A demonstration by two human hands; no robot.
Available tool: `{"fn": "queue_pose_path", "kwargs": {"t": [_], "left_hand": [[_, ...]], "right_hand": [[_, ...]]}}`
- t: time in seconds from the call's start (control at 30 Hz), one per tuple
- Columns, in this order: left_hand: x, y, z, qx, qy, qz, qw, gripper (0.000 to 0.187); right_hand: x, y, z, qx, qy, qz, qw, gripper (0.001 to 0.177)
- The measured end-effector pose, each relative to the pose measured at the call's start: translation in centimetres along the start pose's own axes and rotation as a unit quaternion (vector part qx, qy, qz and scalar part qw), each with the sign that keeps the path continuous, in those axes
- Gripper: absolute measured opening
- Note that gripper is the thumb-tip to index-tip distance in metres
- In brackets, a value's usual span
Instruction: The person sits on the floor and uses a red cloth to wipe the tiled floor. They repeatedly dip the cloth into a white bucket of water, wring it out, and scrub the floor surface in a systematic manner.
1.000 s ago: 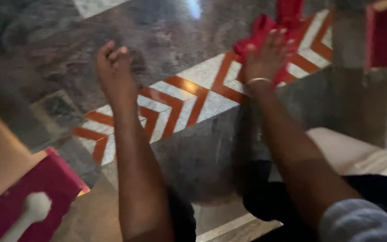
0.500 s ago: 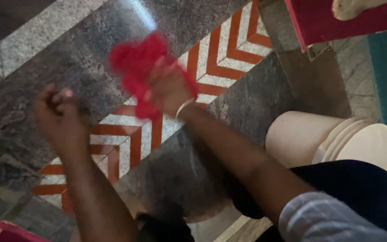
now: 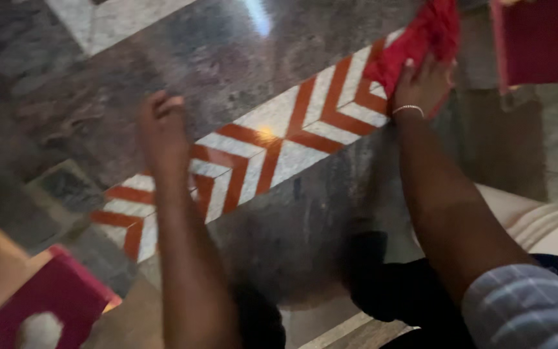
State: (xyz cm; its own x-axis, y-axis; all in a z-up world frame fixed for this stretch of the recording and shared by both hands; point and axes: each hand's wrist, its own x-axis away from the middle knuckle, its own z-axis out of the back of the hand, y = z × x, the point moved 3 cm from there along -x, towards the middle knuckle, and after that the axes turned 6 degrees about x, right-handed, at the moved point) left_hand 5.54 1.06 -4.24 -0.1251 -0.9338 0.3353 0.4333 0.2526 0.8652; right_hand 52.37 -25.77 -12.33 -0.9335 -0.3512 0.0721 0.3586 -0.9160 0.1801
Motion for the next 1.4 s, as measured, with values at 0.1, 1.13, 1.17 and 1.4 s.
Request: {"fn": "queue_pose_path", "kwargs": {"t": [0.1, 1.13, 1.17, 1.4], "left_hand": [[-0.3, 0.9, -1.9, 0.064, -0.024, 0.030, 0.997, 0.037], [-0.4, -3.8, 11.4, 0.106, 0.147, -0.038, 0.983, 0.030], [-0.7, -3.4, 11.1, 0.106, 0.158, -0.050, 0.981, 0.029], [-0.1, -2.4, 7.6, 0.174, 0.088, -0.141, 0.970, 0.020]], "right_hand": [[3.7, -4.9, 0.0, -0.030, 0.002, -0.141, 0.990, 0.073], [2.9, -7.3, 1.8, -0.079, -0.011, 0.114, 0.990, 0.089], [3.4, -9.7, 1.7, -0.089, -0.010, 0.108, 0.990, 0.089], [26.1, -27.3, 3.1, 0.035, -0.036, 0.351, 0.935, 0.097]]}}
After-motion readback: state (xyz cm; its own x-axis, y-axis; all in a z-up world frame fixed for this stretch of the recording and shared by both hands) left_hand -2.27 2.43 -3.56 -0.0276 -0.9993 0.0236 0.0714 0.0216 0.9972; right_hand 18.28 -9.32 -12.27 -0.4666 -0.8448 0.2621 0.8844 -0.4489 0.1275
